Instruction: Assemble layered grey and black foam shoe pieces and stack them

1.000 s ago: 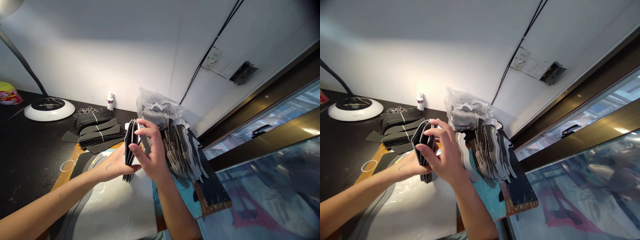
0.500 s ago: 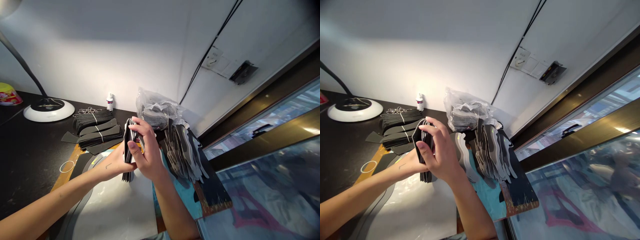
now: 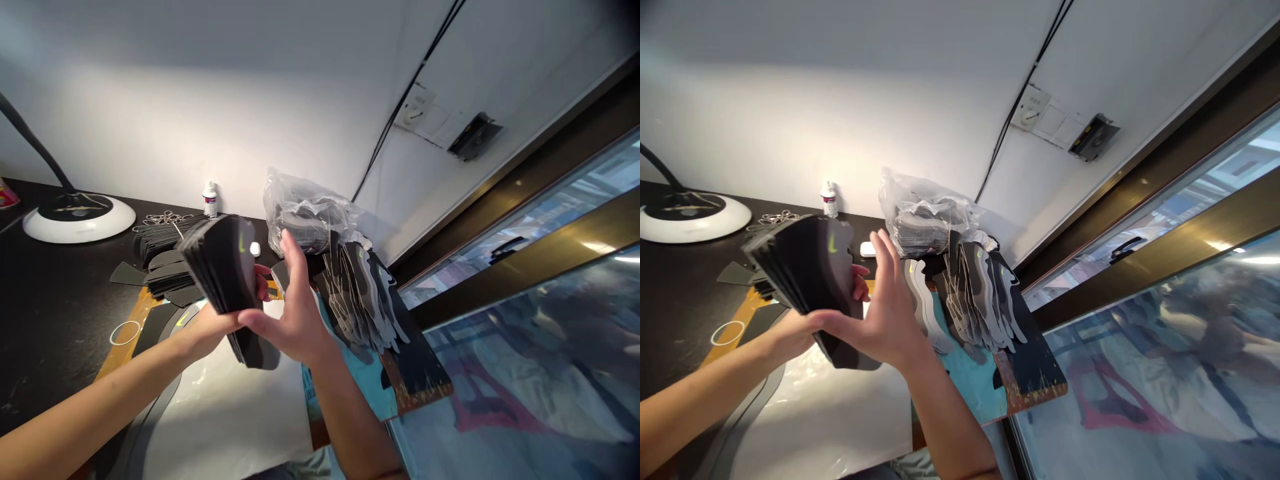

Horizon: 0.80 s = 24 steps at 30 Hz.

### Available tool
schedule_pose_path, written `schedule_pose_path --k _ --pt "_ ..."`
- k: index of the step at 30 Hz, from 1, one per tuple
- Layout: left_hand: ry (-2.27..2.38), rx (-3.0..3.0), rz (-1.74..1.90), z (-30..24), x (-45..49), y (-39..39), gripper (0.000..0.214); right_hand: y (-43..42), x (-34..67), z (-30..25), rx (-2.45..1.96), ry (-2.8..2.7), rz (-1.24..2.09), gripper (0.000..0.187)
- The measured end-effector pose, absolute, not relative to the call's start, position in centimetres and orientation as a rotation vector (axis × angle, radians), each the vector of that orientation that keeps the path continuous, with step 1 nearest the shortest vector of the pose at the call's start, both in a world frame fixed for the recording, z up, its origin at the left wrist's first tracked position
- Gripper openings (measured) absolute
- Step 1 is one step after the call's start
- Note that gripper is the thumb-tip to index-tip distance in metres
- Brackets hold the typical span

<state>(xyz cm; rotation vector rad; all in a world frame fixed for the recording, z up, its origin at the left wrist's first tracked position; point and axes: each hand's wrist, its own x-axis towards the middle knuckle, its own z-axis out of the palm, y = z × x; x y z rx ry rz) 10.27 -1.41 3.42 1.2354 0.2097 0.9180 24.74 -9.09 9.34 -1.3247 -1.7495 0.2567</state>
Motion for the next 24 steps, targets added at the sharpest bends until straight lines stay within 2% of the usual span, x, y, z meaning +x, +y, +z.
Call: schedule_pose_path --k 2,4,8,12,15,17,21,24 --pt "0.142 1.142 0.935 3.3 10.2 -1.5 0.062 -10.6 25.2 8.0 -1.446 -1.738 0.411 0.126" --pt "0.121 1.086 0.913 3.1 10.3 -1.6 0.064 -11.8 25.0 6.2 -1.513 -1.721 0.582 0.136" --pt "0.212 1.113 0.819 2.1 10.6 -1.7 0.063 -12.7 23.9 3.3 -1.725 -1.558 0.747 0.122" --pt "0.257 0.920 0.784 1.5 10.8 -1.4 0.060 -12.4 23.4 1.8 -1.889 -1.564 0.471 0.113" --pt "0.334 0.660 0.779 1.0 11.3 -1.3 0.048 -12.2 22.7 0.8 -2.019 -1.641 0.319 0.105" --pt "0.377 0.503 0.759 0.5 11.7 -1.2 0.041 -12.1 22.0 0.0 -2.104 -1.649 0.311 0.102" --pt "0.449 0.307 0.700 -0.9 12.0 -1.0 0.042 -12.5 22.5 -0.3 -2.105 -1.717 0.384 0.109" --pt "0.584 0.324 0.708 -1.4 12.1 -0.5 0.045 -13.7 26.8 1.2 -1.968 -1.710 0.161 0.091"
